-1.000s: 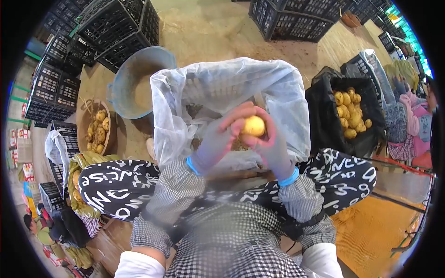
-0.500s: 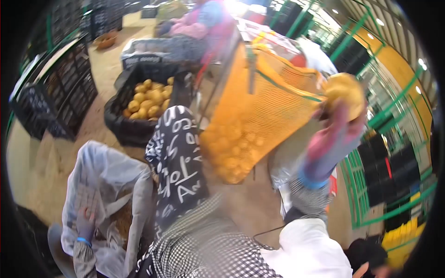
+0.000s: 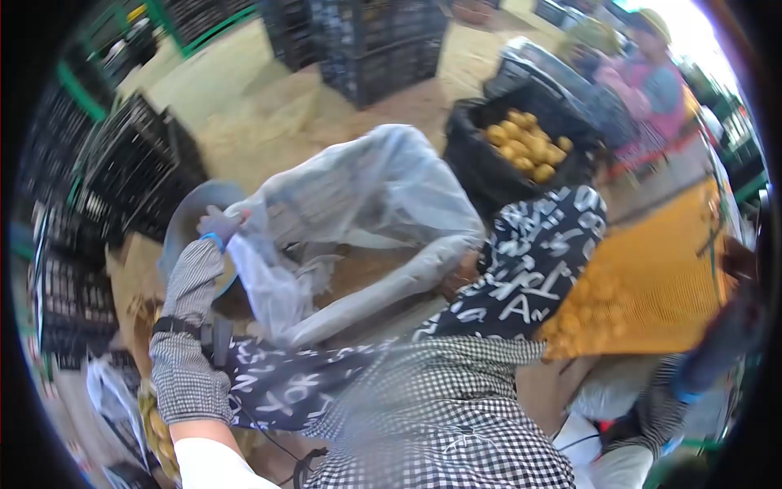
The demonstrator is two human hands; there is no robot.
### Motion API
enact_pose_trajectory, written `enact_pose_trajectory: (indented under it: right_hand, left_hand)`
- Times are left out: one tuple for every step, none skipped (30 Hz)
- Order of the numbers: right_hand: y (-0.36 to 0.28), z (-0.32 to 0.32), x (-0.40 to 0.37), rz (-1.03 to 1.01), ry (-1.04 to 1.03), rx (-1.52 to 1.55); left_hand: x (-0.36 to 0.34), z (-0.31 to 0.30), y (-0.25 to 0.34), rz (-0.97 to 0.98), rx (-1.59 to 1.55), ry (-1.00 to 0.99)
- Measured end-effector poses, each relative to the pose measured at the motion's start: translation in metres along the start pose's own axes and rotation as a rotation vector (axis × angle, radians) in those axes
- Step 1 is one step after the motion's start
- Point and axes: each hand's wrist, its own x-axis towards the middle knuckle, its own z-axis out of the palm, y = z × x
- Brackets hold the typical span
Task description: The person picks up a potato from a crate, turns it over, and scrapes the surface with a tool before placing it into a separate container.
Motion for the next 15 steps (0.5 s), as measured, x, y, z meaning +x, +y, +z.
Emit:
enact_pose_trajectory:
  right_hand:
    - [0.004,0.053,-0.019,-0.028,-0.176,0.219]
    - [0.009,0.113,-0.038,-0.030,-0.360,0.403]
    - [0.016,0.174,-0.054,0.015,-0.530,0.479]
    - [0.022,0.233,-0.072,-0.004,-0.687,0.331]
    - [0.033,0.285,-0.092,0.058,-0.832,0.307]
    - [0.044,0.336,-0.111,0.117,-0.976,0.270]
    - [0.048,0.375,-0.128,0.110,-1.088,0.162]
    - [0.057,0.406,-0.149,0.111,-1.170,0.069]
    - [0.068,0.429,-0.163,0.114,-1.234,-0.027]
    - [0.069,0.440,-0.179,0.174,-1.317,-0.113]
    - [0.075,0.449,-0.192,0.173,-1.350,-0.076]
    - [0.082,0.457,-0.201,0.177,-1.373,-0.041]
    - [0.095,0.467,-0.208,0.184,-1.387,-0.007]
    - [0.111,0.475,-0.214,0.302,-1.374,0.138]
    - [0.137,0.487,-0.224,0.422,-1.349,0.280]
  left_hand:
    - [0.010,0.021,-0.014,-0.077,-0.049,-0.090]
    - [0.009,0.031,-0.024,0.110,-0.159,-0.244]
    - [0.007,0.041,-0.035,0.276,-0.297,-0.421]
    - [0.006,0.064,-0.051,0.158,-0.478,-0.527]
    - [0.005,0.087,-0.067,0.022,-0.650,-0.613]
    - [0.007,0.090,-0.079,0.099,-0.545,-0.438]
    - [-0.001,0.098,-0.085,0.177,-0.431,-0.267]
    - [-0.032,0.072,-0.074,0.130,-0.348,-0.141]
    - [-0.062,0.028,-0.059,0.095,-0.256,-0.011]
    - [-0.072,0.021,-0.065,0.110,-0.351,0.021]
    - [-0.074,0.015,-0.066,0.116,-0.435,0.032]
    - [-0.076,0.007,-0.064,0.130,-0.521,0.050]
    - [-0.081,-0.004,-0.059,0.170,-0.673,0.027]
    - [-0.088,-0.016,-0.052,0.218,-0.826,0.005]
    - [-0.097,-0.027,-0.045,0.271,-0.981,-0.017]
